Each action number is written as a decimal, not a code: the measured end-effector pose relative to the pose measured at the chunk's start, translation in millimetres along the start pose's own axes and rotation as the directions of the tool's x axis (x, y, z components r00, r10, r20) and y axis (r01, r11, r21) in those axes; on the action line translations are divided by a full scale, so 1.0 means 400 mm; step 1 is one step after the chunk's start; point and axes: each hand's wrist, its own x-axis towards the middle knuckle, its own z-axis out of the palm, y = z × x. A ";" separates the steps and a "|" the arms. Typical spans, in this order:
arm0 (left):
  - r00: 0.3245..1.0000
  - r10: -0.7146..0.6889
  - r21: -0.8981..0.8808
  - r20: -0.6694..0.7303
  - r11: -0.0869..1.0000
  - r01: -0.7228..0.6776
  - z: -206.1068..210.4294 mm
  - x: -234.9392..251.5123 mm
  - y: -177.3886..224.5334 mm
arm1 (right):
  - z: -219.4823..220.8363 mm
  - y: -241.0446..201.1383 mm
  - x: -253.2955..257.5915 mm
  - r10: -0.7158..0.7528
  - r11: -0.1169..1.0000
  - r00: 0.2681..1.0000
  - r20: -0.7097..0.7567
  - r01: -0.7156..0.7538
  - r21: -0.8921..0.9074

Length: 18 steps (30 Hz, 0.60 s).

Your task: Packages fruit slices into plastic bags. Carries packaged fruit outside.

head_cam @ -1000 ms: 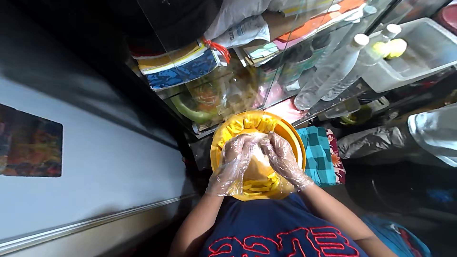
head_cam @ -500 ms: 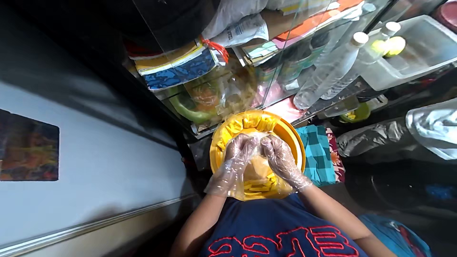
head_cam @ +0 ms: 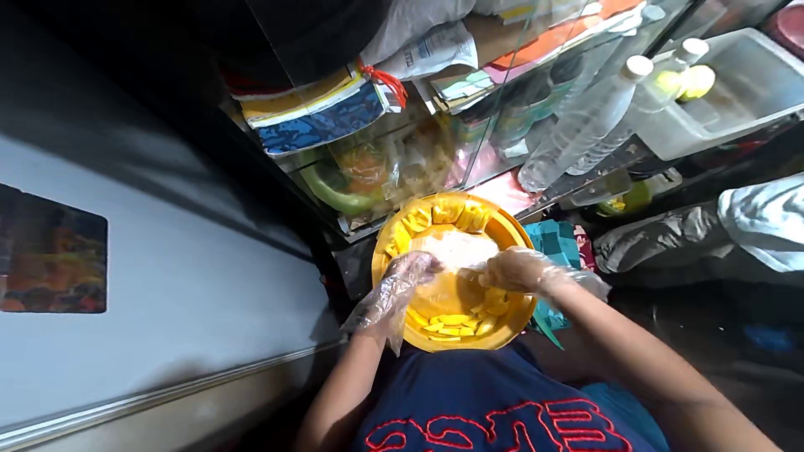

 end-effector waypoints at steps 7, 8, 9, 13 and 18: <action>0.978 -0.168 -0.047 -0.127 0.985 0.163 -0.012 0.013 -0.067 | 0.062 0.012 0.009 -0.105 0.990 0.981 0.165 0.118 -0.074; 0.975 -0.171 -0.073 -0.139 0.984 0.162 -0.015 0.011 -0.074 | 0.070 0.018 0.007 -0.137 0.987 0.974 0.180 0.150 -0.061; 0.974 -0.175 -0.100 -0.146 0.982 0.161 -0.018 0.011 -0.079 | 0.076 0.018 0.006 -0.157 0.984 0.966 0.208 0.170 -0.050; 0.978 -0.175 -0.144 -0.118 0.977 0.157 -0.025 0.017 -0.092 | 0.108 -0.012 -0.003 -0.200 0.975 0.933 0.299 0.219 -0.031; 0.980 -0.192 -0.222 -0.046 0.959 0.177 -0.008 0.020 -0.086 | 0.141 -0.025 0.006 -0.355 0.932 0.887 0.294 0.362 0.032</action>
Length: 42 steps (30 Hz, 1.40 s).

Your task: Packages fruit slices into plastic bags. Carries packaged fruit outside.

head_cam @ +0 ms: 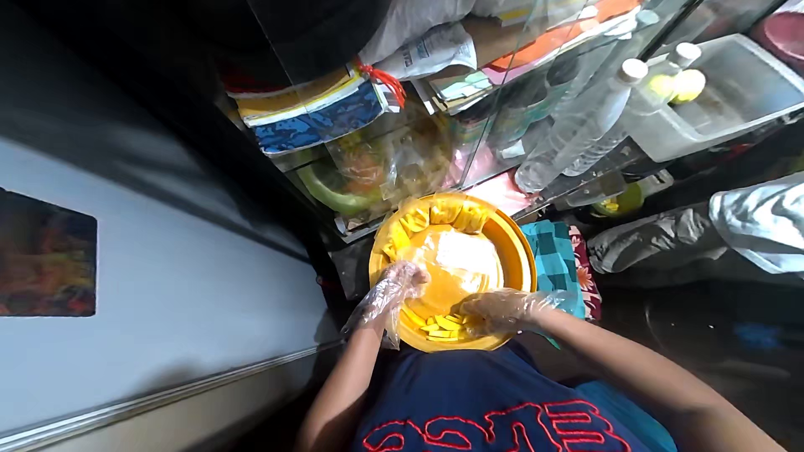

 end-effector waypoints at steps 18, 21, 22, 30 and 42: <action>0.997 -0.015 0.209 0.078 0.978 -0.002 0.045 -0.032 0.071 | -0.020 0.022 -0.008 -0.030 0.881 0.992 -0.124 0.085 0.465; 0.996 -0.017 0.239 0.084 0.971 -0.003 0.039 -0.028 0.060 | -0.040 0.044 -0.033 -0.005 0.729 0.995 -0.100 0.072 0.681; 0.996 -0.017 0.257 0.089 0.966 -0.006 0.037 -0.028 0.060 | -0.043 0.052 -0.041 0.000 0.681 0.993 -0.118 0.086 0.727; 0.990 -0.061 0.399 0.124 0.917 0.006 0.036 -0.032 0.083 | -0.090 0.059 -0.126 -0.011 0.572 0.929 -0.369 0.309 0.760; 0.989 -0.087 0.518 0.121 0.855 0.012 0.058 -0.024 0.086 | -0.188 -0.015 -0.136 -0.024 0.885 0.930 -0.366 0.190 0.425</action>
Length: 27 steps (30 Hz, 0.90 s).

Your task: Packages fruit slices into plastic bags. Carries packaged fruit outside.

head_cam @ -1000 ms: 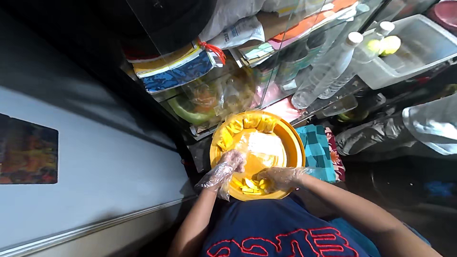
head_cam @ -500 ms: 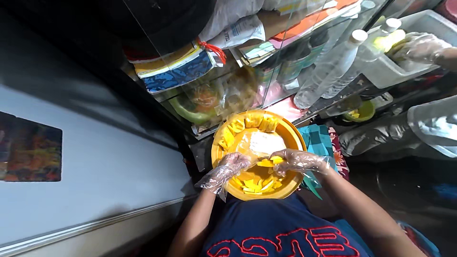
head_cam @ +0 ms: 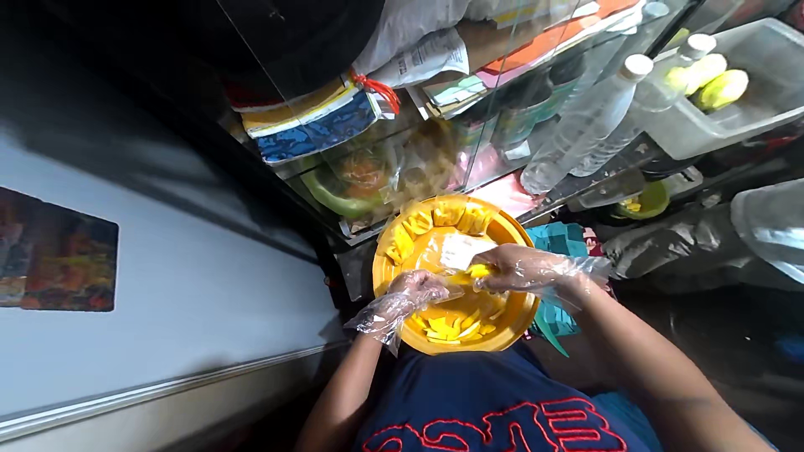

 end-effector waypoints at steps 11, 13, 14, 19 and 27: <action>0.995 -0.026 -0.124 0.100 0.992 0.039 0.009 -0.018 0.034 | -0.016 -0.049 0.043 0.037 0.973 0.997 0.063 -0.022 -0.232; 0.992 0.041 -0.214 0.122 0.977 -0.014 0.007 -0.016 0.019 | -0.023 -0.040 0.040 0.023 0.987 0.999 0.037 -0.017 -0.160; 0.990 0.063 -0.239 0.126 0.971 -0.031 0.006 -0.017 0.017 | -0.028 -0.036 0.034 0.017 0.995 0.999 0.027 -0.015 -0.097; 0.993 0.067 -0.264 0.101 0.964 -0.038 0.007 -0.033 0.038 | -0.033 -0.007 0.006 -0.098 0.983 0.995 0.022 0.094 0.155; 0.995 0.080 -0.082 0.064 0.994 -0.075 0.025 -0.023 0.058 | 0.005 0.009 0.008 -0.055 0.941 0.993 -0.107 0.087 0.326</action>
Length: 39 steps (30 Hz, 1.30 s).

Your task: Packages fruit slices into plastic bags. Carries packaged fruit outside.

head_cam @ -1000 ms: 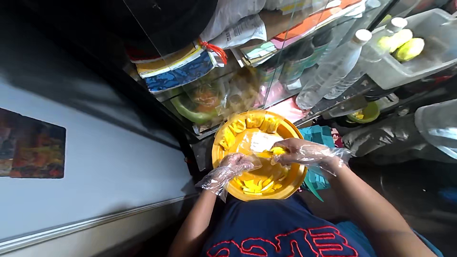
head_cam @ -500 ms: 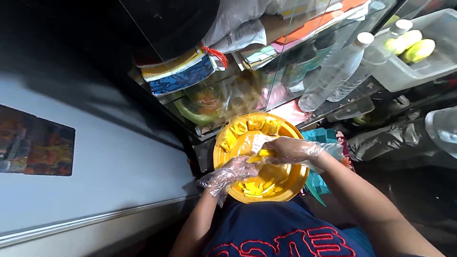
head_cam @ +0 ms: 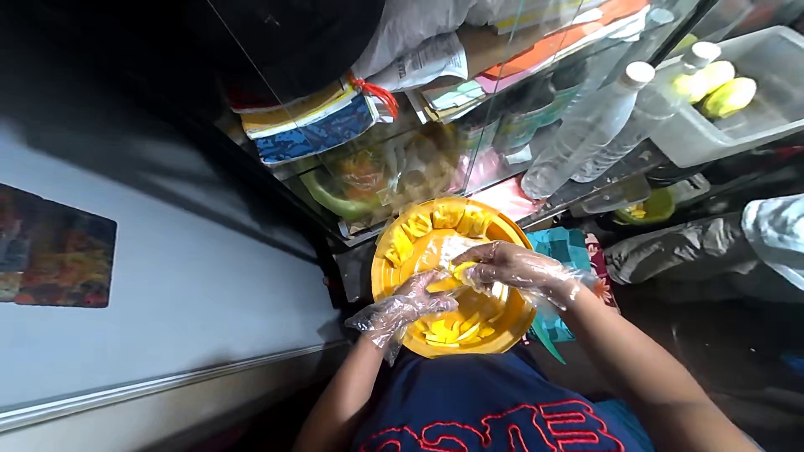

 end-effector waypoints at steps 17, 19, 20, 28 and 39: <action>0.989 0.072 -0.234 0.127 0.971 -0.040 0.015 0.022 -0.040 | -0.003 -0.009 0.007 -0.182 0.939 0.983 -0.030 0.164 -0.303; 0.991 0.079 -0.239 0.112 0.970 -0.051 0.017 0.021 -0.039 | 0.016 -0.017 0.013 -0.215 0.930 0.974 -0.071 0.181 -0.320; 0.992 0.083 -0.254 0.097 0.966 -0.056 0.021 0.016 -0.036 | 0.025 -0.016 0.016 -0.237 0.918 0.969 -0.077 0.197 -0.343; 0.992 0.021 -0.374 -0.128 0.925 -0.068 -0.007 -0.016 -0.078 | 0.035 0.005 0.031 -0.353 0.875 0.925 -0.144 0.272 -0.401; 0.952 -0.006 -0.509 -0.308 0.846 -0.159 -0.046 -0.040 -0.131 | 0.227 0.142 0.138 0.103 0.796 0.847 0.522 0.244 -0.554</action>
